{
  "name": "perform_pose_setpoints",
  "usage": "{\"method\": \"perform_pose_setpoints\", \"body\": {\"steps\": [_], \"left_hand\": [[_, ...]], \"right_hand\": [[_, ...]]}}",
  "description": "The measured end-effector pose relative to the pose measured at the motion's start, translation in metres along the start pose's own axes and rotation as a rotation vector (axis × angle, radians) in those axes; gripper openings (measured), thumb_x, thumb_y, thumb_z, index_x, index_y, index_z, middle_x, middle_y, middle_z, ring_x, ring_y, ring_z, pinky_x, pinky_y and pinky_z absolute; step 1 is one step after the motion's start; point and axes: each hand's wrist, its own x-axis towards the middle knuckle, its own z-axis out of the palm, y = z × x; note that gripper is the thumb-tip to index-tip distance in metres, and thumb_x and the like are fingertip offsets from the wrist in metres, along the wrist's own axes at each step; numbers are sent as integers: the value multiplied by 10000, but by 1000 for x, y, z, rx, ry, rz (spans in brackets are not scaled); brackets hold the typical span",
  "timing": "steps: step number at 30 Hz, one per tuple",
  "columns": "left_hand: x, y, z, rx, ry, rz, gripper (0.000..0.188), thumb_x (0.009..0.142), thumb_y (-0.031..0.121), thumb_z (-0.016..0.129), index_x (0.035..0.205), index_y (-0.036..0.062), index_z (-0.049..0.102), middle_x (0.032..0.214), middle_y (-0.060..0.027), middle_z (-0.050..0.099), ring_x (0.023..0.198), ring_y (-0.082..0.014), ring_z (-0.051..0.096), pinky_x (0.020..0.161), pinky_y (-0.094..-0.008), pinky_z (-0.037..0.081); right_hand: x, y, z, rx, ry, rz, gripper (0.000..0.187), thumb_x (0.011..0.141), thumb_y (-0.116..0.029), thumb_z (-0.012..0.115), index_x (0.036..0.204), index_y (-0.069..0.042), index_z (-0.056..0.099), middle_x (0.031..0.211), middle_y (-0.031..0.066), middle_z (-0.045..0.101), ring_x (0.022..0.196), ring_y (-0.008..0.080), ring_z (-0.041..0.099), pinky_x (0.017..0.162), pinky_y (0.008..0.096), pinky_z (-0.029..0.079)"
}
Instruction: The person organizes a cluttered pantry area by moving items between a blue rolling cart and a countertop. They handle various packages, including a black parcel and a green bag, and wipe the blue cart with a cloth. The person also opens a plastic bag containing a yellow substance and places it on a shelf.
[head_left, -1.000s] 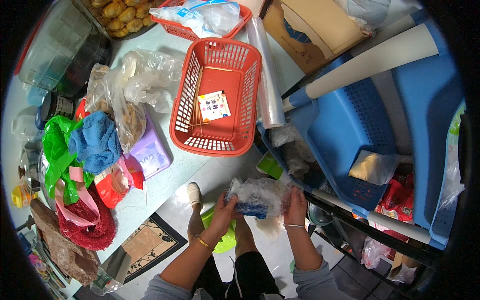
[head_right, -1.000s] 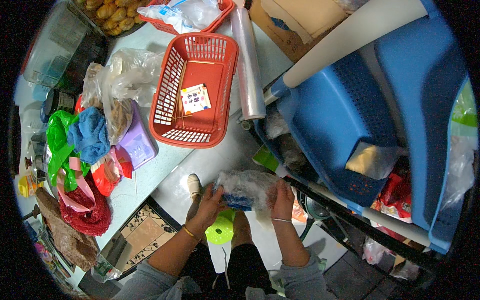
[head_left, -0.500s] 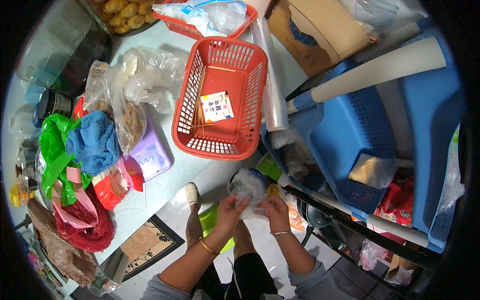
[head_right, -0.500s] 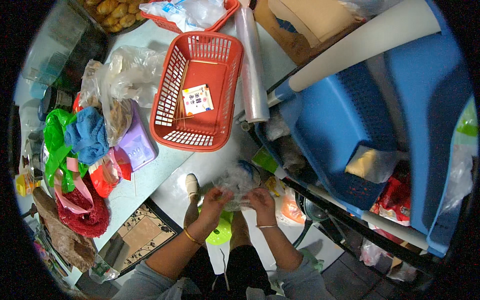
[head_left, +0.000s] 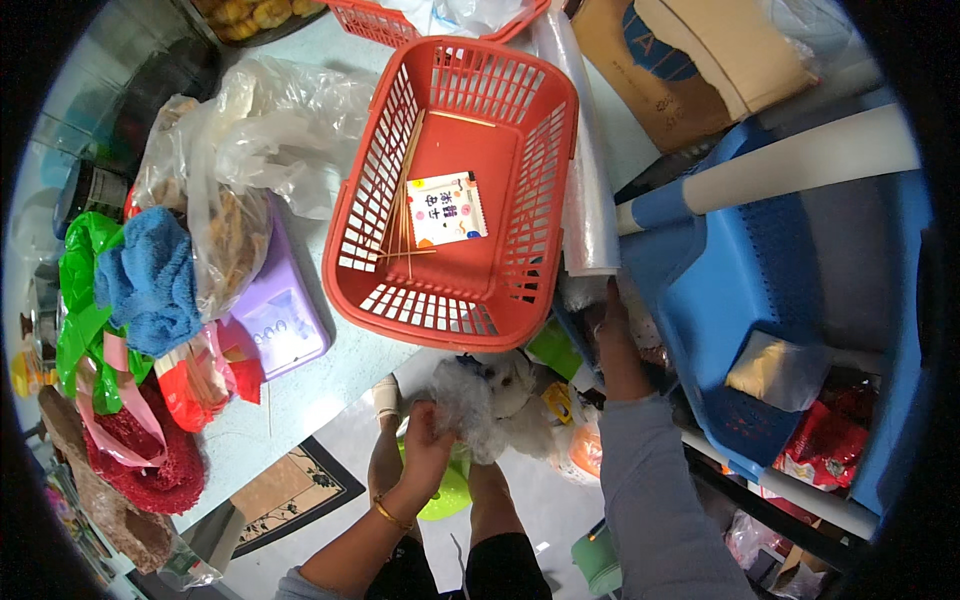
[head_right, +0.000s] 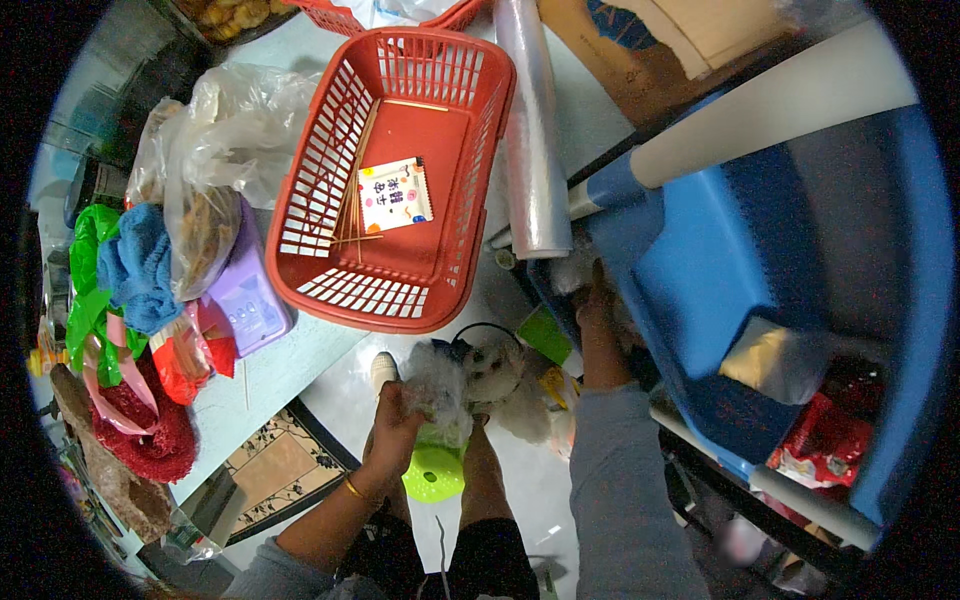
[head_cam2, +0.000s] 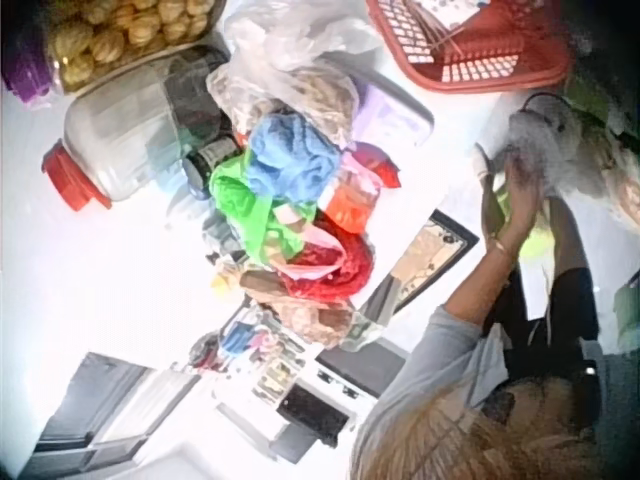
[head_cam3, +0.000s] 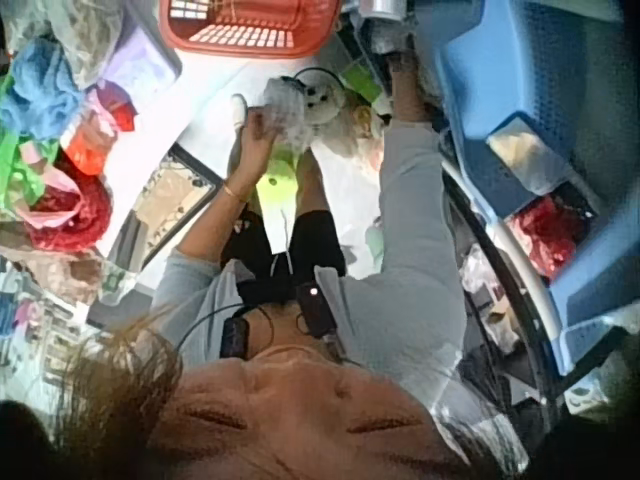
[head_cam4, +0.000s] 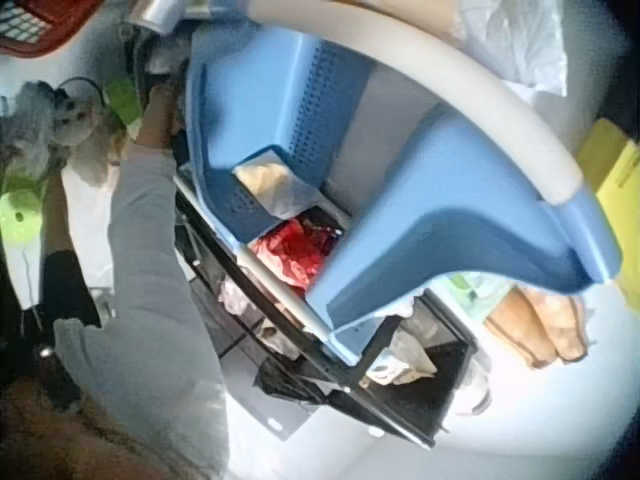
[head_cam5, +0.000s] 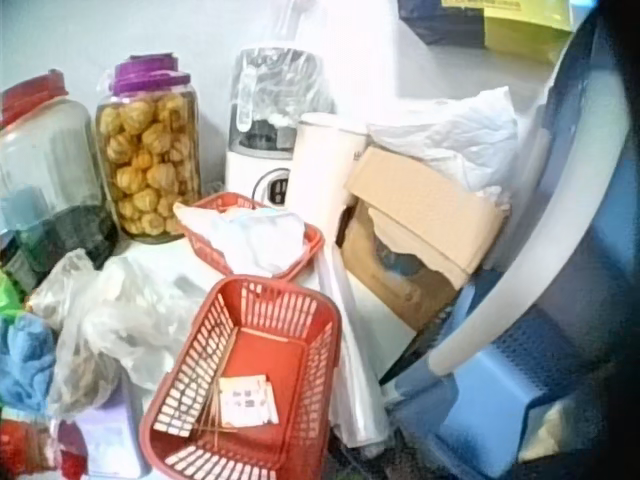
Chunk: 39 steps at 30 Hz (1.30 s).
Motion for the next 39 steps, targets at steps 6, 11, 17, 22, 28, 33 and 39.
{"method": "perform_pose_setpoints", "body": {"steps": [6, 11, 17, 22, 28, 33, 39], "left_hand": [[9, -12, -5, 63, 2, 12, 481, 660, -119, 505, 1102, 44, 409, 987, -54, 467, 984, -196, 479, 812, -311, 434], [21, -9, -14, 530, -190, 221, 403, 609, -108, 547, 974, 58, 583, 1160, -139, 472, 1100, -298, 466, 844, -341, 438], [29, 44, 21, 699, -404, 551, 381, 601, -98, 592, 940, 74, 625, 1393, -210, 244, 1313, -386, 218, 1054, -416, 254], [19, 62, 27, 828, -483, 664, 381, 608, -96, 601, 931, 100, 647, 1420, -235, 176, 1321, -430, 155, 1076, -457, 190], [-25, 73, 15, 1179, -694, 835, 260, 692, -10, 597, 896, 132, 672, 1424, -167, 235, 1306, -473, 144, 984, -448, 375], [-44, 59, 1, 1332, -779, 653, 119, 709, 93, 628, 821, 121, 655, 1359, -99, 369, 1308, -346, 246, 816, -347, 507], [-50, 54, -25, 1157, -721, 585, 177, 704, 91, 615, 880, 106, 616, 1202, -104, 489, 1118, -286, 464, 838, -348, 464]], "right_hand": [[19, -22, 44, 88, 170, -24, 545, 860, -336, 567, 1302, -71, 391, 1268, 133, 449, 1160, 266, 422, 930, 434, 378], [-46, 14, 3, -108, 233, -252, 544, 876, -309, 546, 1332, -76, 361, 1353, 119, 375, 1217, 287, 370, 985, 469, 303], [-136, 66, -83, -564, 21, -713, 421, 823, -141, 620, 1216, -65, 490, 1252, 96, 481, 1121, 233, 462, 969, 394, 337], [-185, 85, -97, -815, -127, -846, 348, 856, -116, 544, 1182, -19, 468, 1158, 94, 519, 1034, 207, 504, 925, 355, 403], [-205, 112, -102, -235, -532, -290, 292, 857, -79, 495, 1144, -31, 477, 1080, 87, 524, 982, 206, 511, 909, 308, 401], [-274, 130, -76, -894, -687, -330, 355, 791, -1, 519, 1144, -46, 518, 1129, 153, 497, 1042, 262, 501, 877, 335, 429], [-280, 109, -62, -1151, -965, -338, 710, 690, -130, 739, 1302, -60, 385, 1163, 101, 517, 1084, 225, 497, 930, 324, 390]]}}
